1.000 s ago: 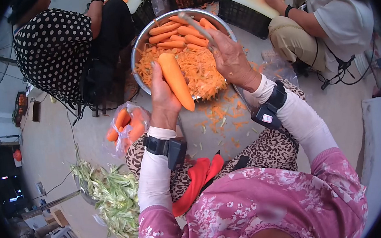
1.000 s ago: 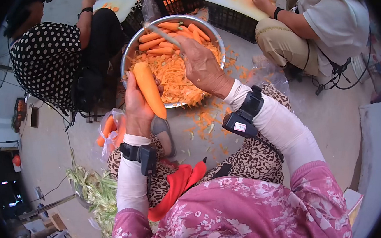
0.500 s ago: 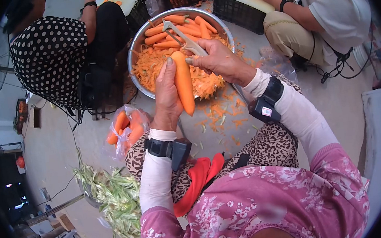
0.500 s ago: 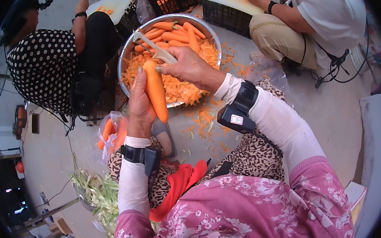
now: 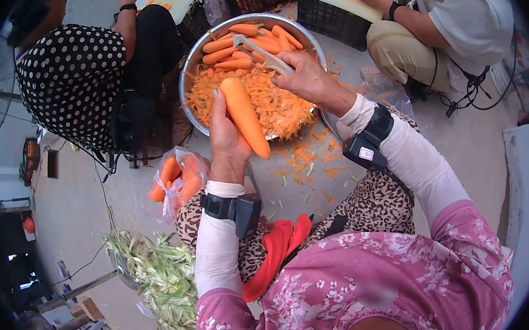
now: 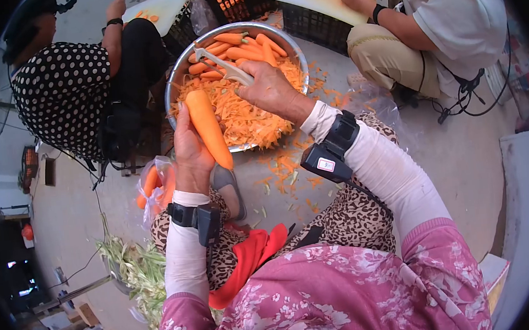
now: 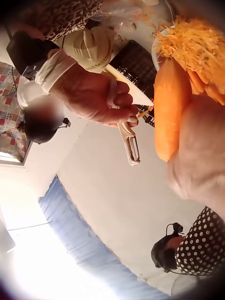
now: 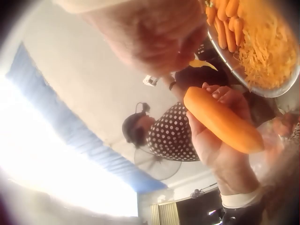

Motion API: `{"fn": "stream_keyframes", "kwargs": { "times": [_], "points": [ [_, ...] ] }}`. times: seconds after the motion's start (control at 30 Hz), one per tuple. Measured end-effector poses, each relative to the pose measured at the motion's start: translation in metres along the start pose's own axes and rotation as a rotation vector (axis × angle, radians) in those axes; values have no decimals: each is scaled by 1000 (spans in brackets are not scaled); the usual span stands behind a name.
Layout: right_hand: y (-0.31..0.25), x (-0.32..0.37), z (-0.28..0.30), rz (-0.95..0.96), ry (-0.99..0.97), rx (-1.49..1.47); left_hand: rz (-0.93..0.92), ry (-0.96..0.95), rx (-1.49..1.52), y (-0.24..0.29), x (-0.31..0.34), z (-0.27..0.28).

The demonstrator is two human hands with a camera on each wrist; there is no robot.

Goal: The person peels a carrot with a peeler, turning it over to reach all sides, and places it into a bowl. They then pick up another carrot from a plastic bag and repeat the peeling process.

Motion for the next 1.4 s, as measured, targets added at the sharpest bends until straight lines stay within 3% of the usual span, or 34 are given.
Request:
{"fn": "stream_keyframes", "kwargs": {
  "times": [0.07, 0.23, 0.33, 0.53, 0.6, 0.83, 1.03, 1.1, 1.17, 1.27, 1.4],
  "points": [
    [1, -2, 1, 39, 27, 38, 2, 0, 6, 1, -1, 0],
    [-13, 12, -7, -234, -118, -156, 10, -4, 39, 2, -3, 1],
    [-8, 19, -26, -276, -191, -270, -3, 81, 34, 1, -8, 10],
    [-6, 32, -61, -265, -307, -375, 3, 59, 75, -2, -13, 8],
    [-6, 35, -67, -259, -328, -356, -135, 132, 41, 3, -19, 18],
    [-9, 37, -65, -314, -361, -411, -186, 77, 33, 6, -24, 22],
    [-19, 28, -45, -255, -315, -481, -125, 19, -54, 3, -9, 7],
    [-20, 24, -42, -232, -259, -496, 6, 1, -103, -5, -1, 2],
    [-20, 22, -45, -232, -298, -477, -45, 9, -96, -4, 2, -2],
    [-11, 16, -37, -280, -198, -495, 65, -22, -156, -14, 8, -13],
    [-1, 15, -43, -350, -252, -447, 147, 29, -150, -25, 9, -5]
  ]
}}
Point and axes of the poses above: each hand's wrist, its own x-axis away from the middle knuckle, its own z-axis out of the back of the hand, y = z × x, the point moved 6 cm from there along -x, towards the middle knuckle, and after that the axes turned 4 degrees about -z, right-handed, at the moved point
